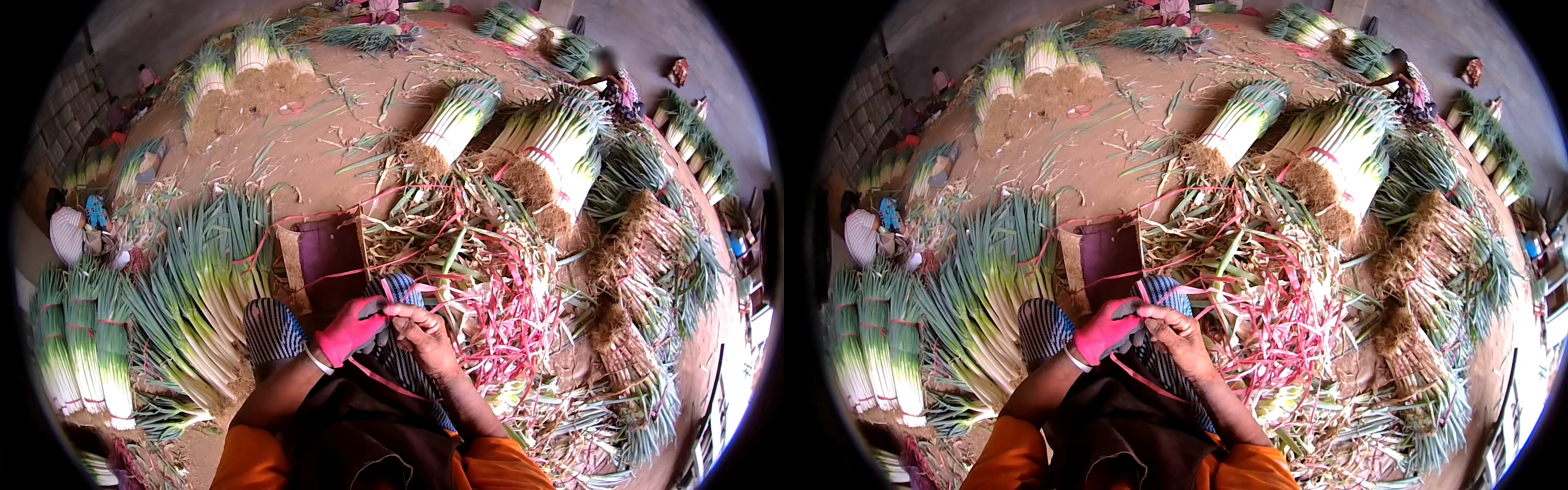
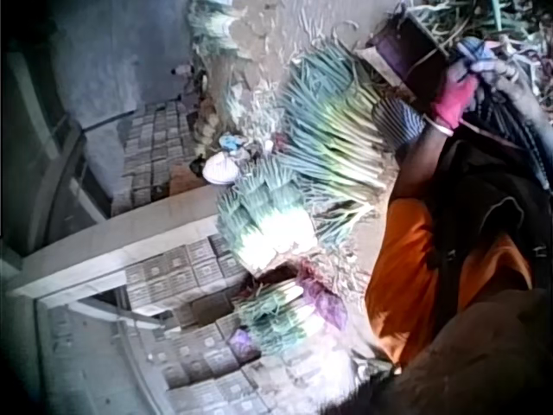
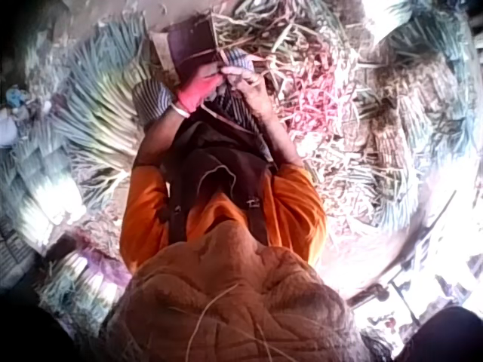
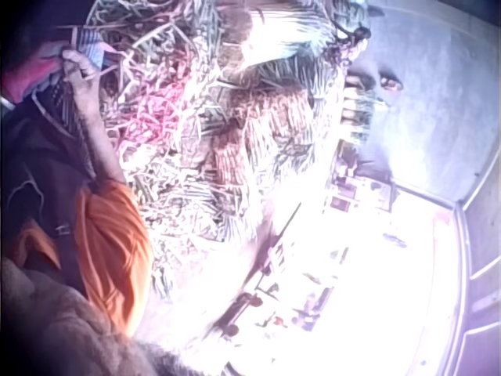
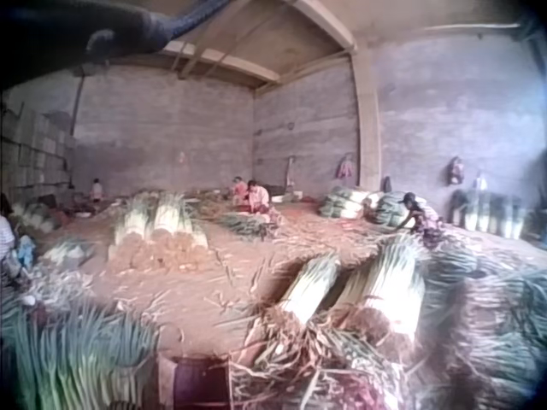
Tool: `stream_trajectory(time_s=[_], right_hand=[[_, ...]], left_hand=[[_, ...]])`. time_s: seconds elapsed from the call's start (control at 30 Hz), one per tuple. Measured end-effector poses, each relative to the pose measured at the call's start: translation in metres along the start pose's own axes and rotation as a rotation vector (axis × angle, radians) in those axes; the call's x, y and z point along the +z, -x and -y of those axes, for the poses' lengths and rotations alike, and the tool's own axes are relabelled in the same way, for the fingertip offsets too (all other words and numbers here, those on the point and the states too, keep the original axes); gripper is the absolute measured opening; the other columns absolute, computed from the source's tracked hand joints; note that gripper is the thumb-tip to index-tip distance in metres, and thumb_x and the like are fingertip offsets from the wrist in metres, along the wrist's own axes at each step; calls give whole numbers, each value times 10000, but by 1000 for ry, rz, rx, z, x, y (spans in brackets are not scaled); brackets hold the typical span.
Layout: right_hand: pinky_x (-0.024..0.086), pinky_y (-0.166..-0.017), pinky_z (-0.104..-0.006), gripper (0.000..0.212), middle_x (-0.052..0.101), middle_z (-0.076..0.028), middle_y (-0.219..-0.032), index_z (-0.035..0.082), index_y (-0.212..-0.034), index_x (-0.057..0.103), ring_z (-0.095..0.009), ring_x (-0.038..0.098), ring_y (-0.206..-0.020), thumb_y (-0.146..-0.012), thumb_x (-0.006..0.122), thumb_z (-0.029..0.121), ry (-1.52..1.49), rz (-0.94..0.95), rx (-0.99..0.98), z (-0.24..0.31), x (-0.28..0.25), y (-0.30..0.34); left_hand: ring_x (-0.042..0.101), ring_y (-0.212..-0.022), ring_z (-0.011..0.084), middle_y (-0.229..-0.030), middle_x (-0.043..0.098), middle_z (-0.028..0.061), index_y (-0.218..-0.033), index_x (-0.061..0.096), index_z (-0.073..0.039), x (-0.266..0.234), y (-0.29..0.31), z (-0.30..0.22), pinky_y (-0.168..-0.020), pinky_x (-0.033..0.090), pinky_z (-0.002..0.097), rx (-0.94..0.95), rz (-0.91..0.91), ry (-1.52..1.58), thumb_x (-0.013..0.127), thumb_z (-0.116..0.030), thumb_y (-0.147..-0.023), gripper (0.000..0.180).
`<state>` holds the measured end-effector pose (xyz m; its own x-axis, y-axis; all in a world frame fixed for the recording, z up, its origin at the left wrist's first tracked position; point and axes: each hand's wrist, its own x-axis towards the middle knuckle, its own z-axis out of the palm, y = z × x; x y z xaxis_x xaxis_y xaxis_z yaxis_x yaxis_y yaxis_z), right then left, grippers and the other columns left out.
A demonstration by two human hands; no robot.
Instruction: The person bundles leeks using red ribbons and trims the roots and ends of the bundled leeks with a knife on a wooden block.
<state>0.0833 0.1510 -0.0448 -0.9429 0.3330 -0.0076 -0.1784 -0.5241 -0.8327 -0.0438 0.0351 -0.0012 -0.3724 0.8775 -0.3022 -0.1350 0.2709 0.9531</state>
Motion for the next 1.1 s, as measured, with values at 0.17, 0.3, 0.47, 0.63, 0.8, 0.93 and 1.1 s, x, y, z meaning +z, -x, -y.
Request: stream_trajectory(time_s=[0.17, 0.3, 0.47, 0.63, 0.8, 0.93, 1.1], right_hand=[[431, -652, -232, 402, 519, -16, -689, -17, -1300, 435, -124, 510, -629, -909, 478, 62, 803, -36, -282, 8, 8, 0], [435, -673, -244, 452, 499, -41, -637, -9, -1328, 411, -135, 504, -621, -878, 433, 40, 856, 32, -240, 9, 3, 2], [440, -657, -256, 440, 476, -27, -616, -9, -1345, 397, -126, 485, -601, -923, 419, 111, 692, 158, -146, 11, -11, 1], [383, -525, -204, 405, 492, 2, -632, 26, -1304, 466, -71, 439, -534, -966, 456, 249, 472, 200, -200, -1, -20, -2], [266, -431, -157, 332, 514, 18, -675, 76, -1225, 541, -19, 363, -499, -969, 464, 273, 177, 249, -29, 0, -28, 1], [379, -530, -181, 244, 507, 23, -730, 59, -1171, 555, -41, 431, -570, -956, 456, 117, 291, 245, 13, 11, -19, 1], [403, -573, -196, 172, 513, 18, -764, 52, -1093, 565, -51, 486, -647, -934, 522, 102, 479, 294, -40, 6, -21, 0]], left_hand=[[442, -452, 29, -611, 522, -31, -1035, 585, -100, 2, 6, 7, -386, 308, 167, 16, -81, -15, 504, -216, -910, 190], [565, -601, 144, -713, 600, 52, -1045, 582, -58, 0, 1, 30, -508, 435, 265, 303, -183, -282, 537, -140, -868, 200], [622, -808, 344, -901, 639, 167, -1058, 582, -54, -2, 4, 32, -659, 505, 353, 556, -234, -753, 579, -104, -811, 251], [647, -762, 296, -833, 649, 142, -1041, 584, -3, -3, 6, 33, -656, 502, 333, 587, -156, -676, 549, -63, -832, 220], [542, -559, 57, -700, 604, 7, -984, 594, -45, -6, 5, 25, -466, 414, 211, 50, 110, -105, 509, -101, -876, 148], [475, -452, 47, -628, 575, -6, -955, 595, -86, -8, 2, 24, -405, 358, 187, -29, 143, -122, 494, -176, -896, 147], [477, -470, 40, -626, 560, -17, -918, 598, -89, -15, -2, 28, -408, 344, 169, -182, 270, -36, 529, -248, -882, 177]])
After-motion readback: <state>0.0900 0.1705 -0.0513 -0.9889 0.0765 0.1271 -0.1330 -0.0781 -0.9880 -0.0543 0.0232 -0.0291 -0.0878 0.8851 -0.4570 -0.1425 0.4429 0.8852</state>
